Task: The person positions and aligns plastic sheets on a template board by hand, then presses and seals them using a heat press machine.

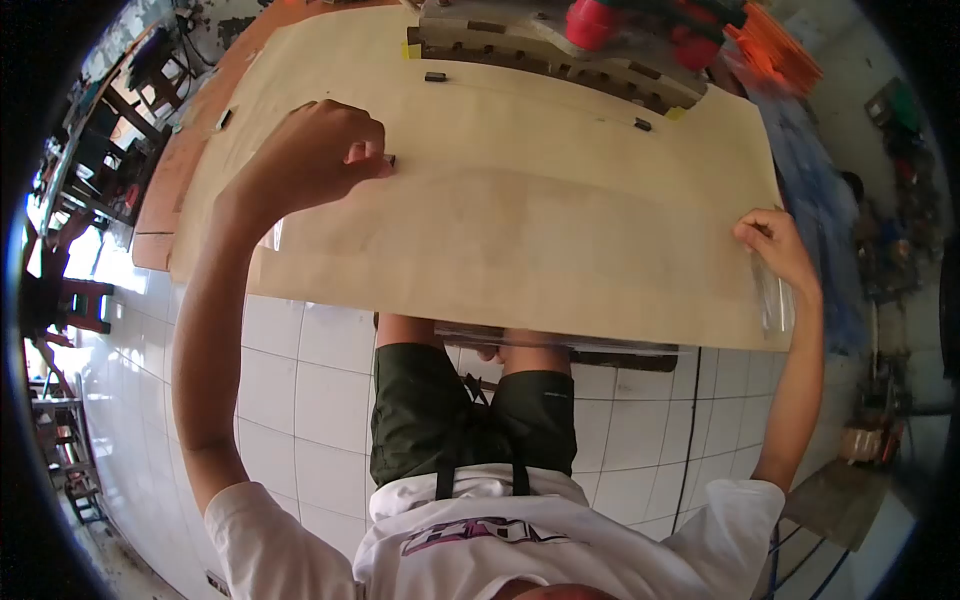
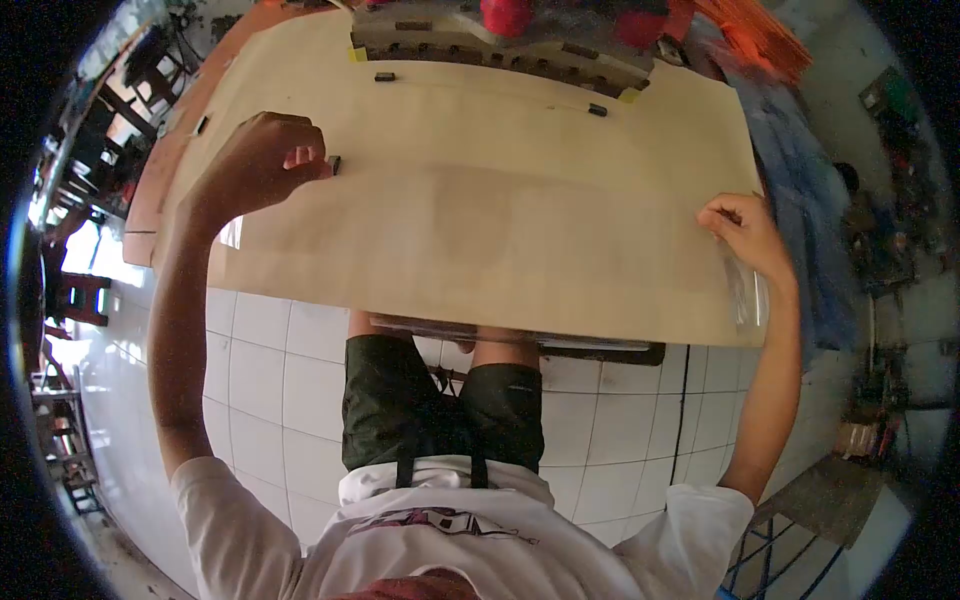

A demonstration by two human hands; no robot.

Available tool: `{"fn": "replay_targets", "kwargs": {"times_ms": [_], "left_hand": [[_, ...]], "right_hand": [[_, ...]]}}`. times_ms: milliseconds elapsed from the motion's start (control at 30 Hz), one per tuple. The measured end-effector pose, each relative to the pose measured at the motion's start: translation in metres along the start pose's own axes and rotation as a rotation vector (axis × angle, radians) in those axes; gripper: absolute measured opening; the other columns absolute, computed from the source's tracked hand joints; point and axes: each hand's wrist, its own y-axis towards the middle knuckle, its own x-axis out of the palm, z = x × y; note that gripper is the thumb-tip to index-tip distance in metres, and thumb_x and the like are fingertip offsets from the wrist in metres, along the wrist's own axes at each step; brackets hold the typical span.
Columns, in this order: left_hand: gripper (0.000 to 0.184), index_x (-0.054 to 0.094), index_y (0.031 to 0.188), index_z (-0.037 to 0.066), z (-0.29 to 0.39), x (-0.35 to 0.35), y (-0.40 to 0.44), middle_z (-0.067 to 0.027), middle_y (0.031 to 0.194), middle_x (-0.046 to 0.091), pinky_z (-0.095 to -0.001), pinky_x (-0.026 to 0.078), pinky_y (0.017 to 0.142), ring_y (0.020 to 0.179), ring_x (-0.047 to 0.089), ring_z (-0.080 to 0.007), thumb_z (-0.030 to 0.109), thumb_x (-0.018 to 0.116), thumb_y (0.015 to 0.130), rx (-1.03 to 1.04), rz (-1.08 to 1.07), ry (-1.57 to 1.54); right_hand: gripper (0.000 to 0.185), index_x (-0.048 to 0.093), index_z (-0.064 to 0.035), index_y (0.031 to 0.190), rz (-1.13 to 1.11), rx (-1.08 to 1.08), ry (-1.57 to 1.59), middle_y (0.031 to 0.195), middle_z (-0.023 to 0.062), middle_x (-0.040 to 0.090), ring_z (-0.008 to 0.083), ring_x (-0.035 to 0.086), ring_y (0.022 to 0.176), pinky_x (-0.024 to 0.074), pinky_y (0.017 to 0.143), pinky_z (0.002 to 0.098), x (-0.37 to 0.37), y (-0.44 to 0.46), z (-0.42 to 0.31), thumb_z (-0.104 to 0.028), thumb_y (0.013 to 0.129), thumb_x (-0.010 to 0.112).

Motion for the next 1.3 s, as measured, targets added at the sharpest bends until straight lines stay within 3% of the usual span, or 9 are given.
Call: {"fn": "replay_targets", "kwargs": {"times_ms": [200, 300, 467, 633, 800, 967, 1067, 1133, 1300], "left_hand": [[0.052, 0.061, 0.123, 0.005, 0.026, 0.016, 0.014, -0.0143, 0.091, 0.065, -0.0394, 0.052, 0.07, 0.074, 0.065, -0.0271, 0.029, 0.077, 0.08, 0.049, -0.059, -0.005], [0.058, 0.059, 0.126, 0.004, 0.043, 0.024, 0.023, -0.0165, 0.1, 0.064, -0.0409, 0.053, 0.077, 0.083, 0.065, -0.0295, 0.033, 0.077, 0.08, 0.107, -0.043, -0.137], [0.055, 0.062, 0.123, 0.002, 0.049, 0.042, 0.041, -0.016, 0.103, 0.063, -0.0419, 0.051, 0.085, 0.097, 0.063, -0.0323, 0.031, 0.078, 0.079, 0.219, -0.089, -0.172], [0.02, 0.071, 0.097, 0.003, 0.056, 0.039, 0.046, -0.0119, 0.091, 0.066, -0.0382, 0.052, 0.072, 0.082, 0.066, -0.0241, 0.017, 0.073, 0.083, 0.141, -0.204, -0.31], [0.01, 0.072, 0.086, 0.003, 0.086, 0.024, 0.034, -0.0107, 0.079, 0.066, -0.0361, 0.051, 0.063, 0.07, 0.064, -0.0235, 0.013, 0.069, 0.084, 0.226, 0.165, -0.255], [0.011, 0.072, 0.085, 0.004, 0.13, -0.008, 0.016, -0.011, 0.077, 0.068, -0.0358, 0.051, 0.062, 0.065, 0.064, -0.0258, 0.014, 0.068, 0.084, 0.251, 0.236, -0.213], [0.01, 0.072, 0.085, 0.003, 0.14, -0.032, 0.006, -0.0114, 0.074, 0.068, -0.0345, 0.051, 0.06, 0.061, 0.064, -0.0245, 0.013, 0.069, 0.083, 0.244, 0.263, -0.147], [0.012, 0.072, 0.084, 0.002, 0.141, -0.046, -0.002, -0.0098, 0.071, 0.068, -0.032, 0.05, 0.058, 0.058, 0.062, -0.0204, 0.013, 0.074, 0.082, 0.246, 0.351, -0.211], [0.017, 0.073, 0.081, 0.002, 0.138, -0.084, -0.019, -0.0045, 0.069, 0.067, -0.027, 0.045, 0.057, 0.059, 0.057, -0.0109, 0.018, 0.08, 0.08, 0.106, 0.197, -0.366]], "right_hand": [[0.029, 0.065, 0.0013, 0.085, 0.192, -0.068, 0.05, 0.074, 0.0001, 0.057, 0.0073, 0.051, 0.065, 0.0424, 0.061, 0.0225, -0.003, -0.002, 0.014, -0.025, 0.094, 0.067], [0.029, 0.065, 0.0012, 0.088, 0.308, -0.104, 0.114, 0.076, 0.0001, 0.058, 0.0073, 0.053, 0.065, 0.0426, 0.061, 0.0217, -0.004, -0.012, 0.006, -0.027, 0.095, 0.067], [0.028, 0.067, 0.0012, 0.09, 0.391, -0.12, 0.07, 0.078, 0.0014, 0.06, 0.0085, 0.054, 0.066, 0.0459, 0.062, 0.0231, -0.016, -0.03, -0.002, -0.027, 0.095, 0.067], [0.023, 0.068, 0.0022, 0.097, 0.382, -0.018, -0.044, 0.083, 0.0036, 0.064, 0.0101, 0.058, 0.072, 0.0476, 0.069, 0.0242, -0.03, -0.042, -0.008, -0.02, 0.094, 0.067], [0.041, 0.061, -0.0017, 0.123, 0.524, -0.274, -0.41, 0.12, 0.0151, 0.061, 0.0281, 0.06, 0.111, 0.0455, 0.096, 0.0346, 0.0, -0.034, -0.083, -0.008, 0.084, 0.07], [0.044, 0.057, 0.0008, 0.125, 0.393, -0.485, -0.408, 0.119, 0.0164, 0.061, 0.0289, 0.059, 0.114, 0.0436, 0.099, 0.0355, 0.063, -0.023, -0.178, -0.009, 0.085, 0.071], [0.027, 0.063, 0.0017, 0.112, 0.347, -0.552, -0.322, 0.102, 0.0129, 0.066, 0.0228, 0.065, 0.095, 0.0507, 0.086, 0.0333, 0.072, -0.01, -0.201, -0.007, 0.087, 0.068], [0.012, 0.066, -0.0019, 0.092, 0.242, -0.434, 0.001, 0.075, 0.0106, 0.067, 0.021, 0.066, 0.067, 0.0506, 0.064, 0.0321, 0.07, -0.01, -0.216, -0.013, 0.089, 0.068], [0.013, 0.067, 0.0003, 0.085, 0.315, -0.52, -0.025, 0.065, 0.0081, 0.063, 0.0144, 0.058, 0.055, 0.0447, 0.054, 0.0278, 0.063, -0.029, -0.24, -0.012, 0.089, 0.068]]}}
